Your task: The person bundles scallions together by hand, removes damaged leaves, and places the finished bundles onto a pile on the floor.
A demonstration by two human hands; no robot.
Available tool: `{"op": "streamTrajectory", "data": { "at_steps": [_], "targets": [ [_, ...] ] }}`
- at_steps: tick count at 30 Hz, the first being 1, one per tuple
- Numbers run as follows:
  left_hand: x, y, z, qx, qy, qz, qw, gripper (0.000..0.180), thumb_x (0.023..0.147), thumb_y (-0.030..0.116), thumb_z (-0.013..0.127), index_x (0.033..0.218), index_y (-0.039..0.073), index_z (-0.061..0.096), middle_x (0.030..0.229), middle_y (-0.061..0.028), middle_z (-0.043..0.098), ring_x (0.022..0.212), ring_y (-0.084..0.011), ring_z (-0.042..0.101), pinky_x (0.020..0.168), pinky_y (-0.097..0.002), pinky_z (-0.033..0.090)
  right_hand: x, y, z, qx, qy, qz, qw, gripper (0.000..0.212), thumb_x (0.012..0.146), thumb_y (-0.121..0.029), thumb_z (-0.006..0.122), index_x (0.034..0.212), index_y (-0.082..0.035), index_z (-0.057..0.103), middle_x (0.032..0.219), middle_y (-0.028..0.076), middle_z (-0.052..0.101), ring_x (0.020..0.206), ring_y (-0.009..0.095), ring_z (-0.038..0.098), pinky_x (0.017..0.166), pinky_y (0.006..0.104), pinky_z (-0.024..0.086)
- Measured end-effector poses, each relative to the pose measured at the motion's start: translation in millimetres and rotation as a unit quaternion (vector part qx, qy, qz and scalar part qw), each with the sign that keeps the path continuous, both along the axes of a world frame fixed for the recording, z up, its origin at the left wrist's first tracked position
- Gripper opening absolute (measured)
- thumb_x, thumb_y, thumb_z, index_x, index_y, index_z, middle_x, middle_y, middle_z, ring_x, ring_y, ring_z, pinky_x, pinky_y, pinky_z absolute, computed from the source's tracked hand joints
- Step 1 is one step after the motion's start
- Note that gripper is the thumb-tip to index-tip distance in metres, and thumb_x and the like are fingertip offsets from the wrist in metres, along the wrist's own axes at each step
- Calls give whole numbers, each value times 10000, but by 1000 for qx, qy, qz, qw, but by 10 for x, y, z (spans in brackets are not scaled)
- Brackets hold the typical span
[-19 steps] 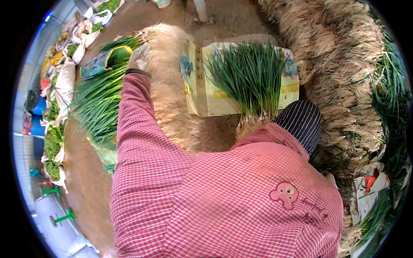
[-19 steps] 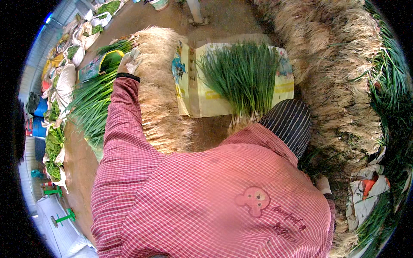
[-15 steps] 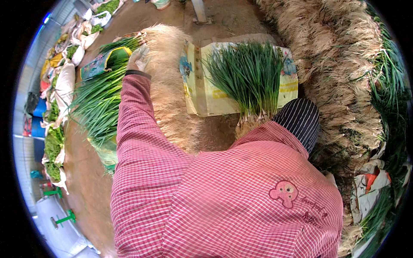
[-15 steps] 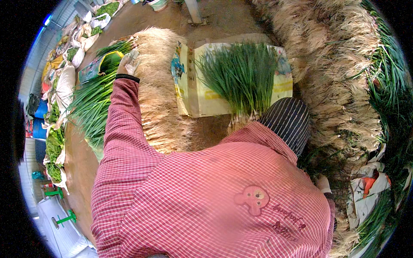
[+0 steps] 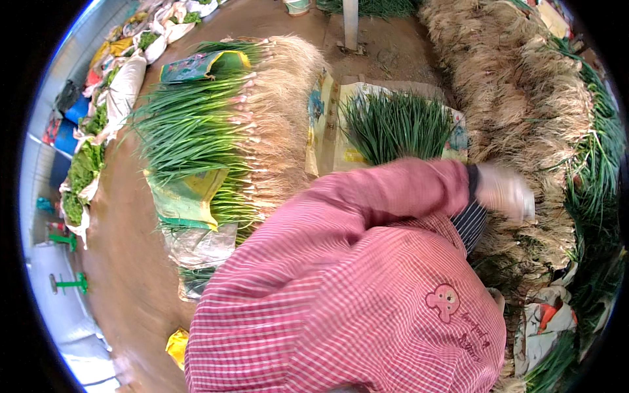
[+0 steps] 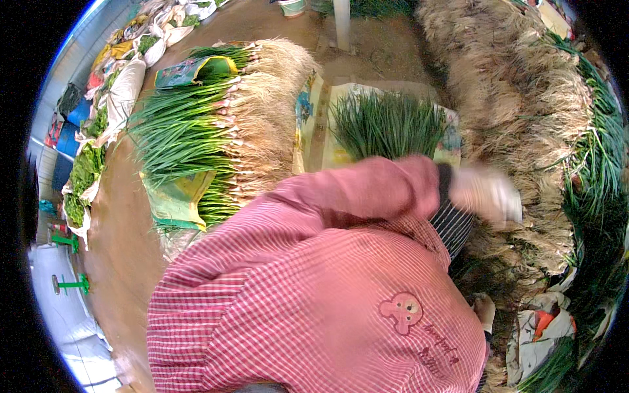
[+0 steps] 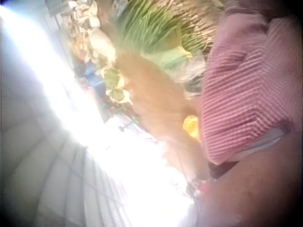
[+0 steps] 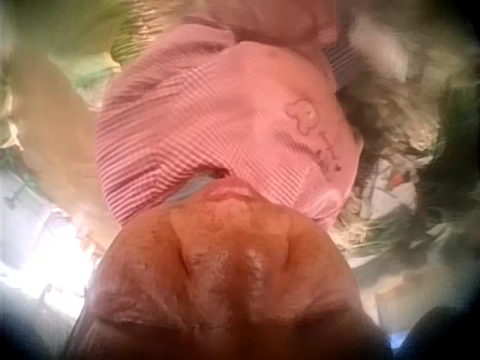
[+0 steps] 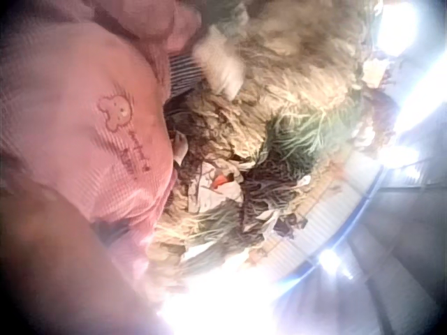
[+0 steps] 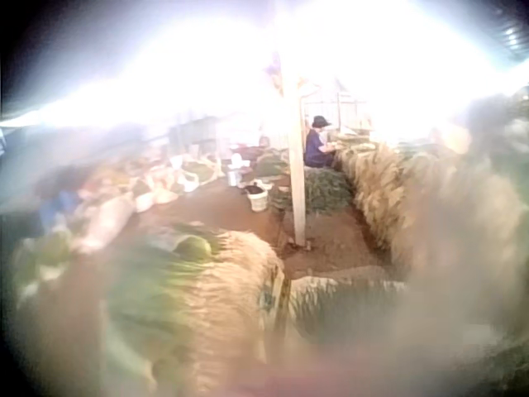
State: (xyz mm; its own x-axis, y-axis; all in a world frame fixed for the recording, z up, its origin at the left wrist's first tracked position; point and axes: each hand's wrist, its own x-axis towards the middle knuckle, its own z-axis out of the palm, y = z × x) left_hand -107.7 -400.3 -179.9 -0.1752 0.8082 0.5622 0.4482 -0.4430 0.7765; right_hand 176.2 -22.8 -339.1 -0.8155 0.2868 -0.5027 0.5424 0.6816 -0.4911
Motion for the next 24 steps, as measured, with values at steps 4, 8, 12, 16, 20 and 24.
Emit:
{"op": "streamTrajectory", "data": {
  "at_steps": [4, 8, 12, 16, 20, 24],
  "targets": [
    [409, 752, -78, -231, 353, -58, 905, 476, 871, 474, 597, 1226, 158, 623, 1215, -170, 614, 1132, -318, 571, 958, -426, 447, 485, 450, -296, 170, 50, 177, 968, 300, 929, -123, 537, 1177, 38, 590, 1004, 205, 659, 869, 313, 644, 753, 431, 517],
    [-216, -772, 128, -6, -14, 318, 948, 233, 920, 211, 562, 1102, 112, 668, 983, -84, 676, 903, -212, 649, 815, -341, 519, 319, 375, -244, 144, -10, 58, 988, 301, 928, -129, 540, 1172, 38, 593, 1000, 210, 658, 873, 320, 643, 756, 436, 516],
    [-621, -3054, -148, -45, 14, 782, 621, 170, 915, 163, 606, 1042, 63, 660, 963, -53, 688, 870, -171, 652, 840, -320, 522, 296, 251, -211, 146, -34, 26, 988, 302, 926, -136, 543, 1168, 38, 595, 997, 216, 656, 877, 327, 642, 758, 442, 514],
    [-358, -5654, -760, 88, -31, 951, 294, 329, 808, 202, 695, 1089, 42, 638, 965, -106, 698, 855, -209, 676, 794, -327, 530, 69, 275, -157, 153, -51, 50, 986, 303, 924, -142, 545, 1163, 37, 597, 993, 221, 655, 881, 334, 640, 760, 447, 513],
    [-180, -6294, -847, -238, -97, 946, 197, 357, 725, 278, 728, 1034, 104, 693, 1005, -131, 709, 958, -267, 676, 864, -381, 519, 113, 286, -111, 171, -72, 36, 982, 305, 923, -149, 548, 1159, 37, 599, 990, 227, 653, 885, 341, 639, 762, 452, 511],
    [-222, -6490, -939, -422, -109, 882, 179, 384, 722, 301, 730, 1076, 155, 697, 1143, -119, 663, 1048, -264, 641, 923, -367, 499, 87, 291, -81, 181, -88, 40, 979, 306, 921, -155, 550, 1154, 37, 601, 986, 232, 652, 889, 349, 638, 764, 457, 510]
  ]
}}
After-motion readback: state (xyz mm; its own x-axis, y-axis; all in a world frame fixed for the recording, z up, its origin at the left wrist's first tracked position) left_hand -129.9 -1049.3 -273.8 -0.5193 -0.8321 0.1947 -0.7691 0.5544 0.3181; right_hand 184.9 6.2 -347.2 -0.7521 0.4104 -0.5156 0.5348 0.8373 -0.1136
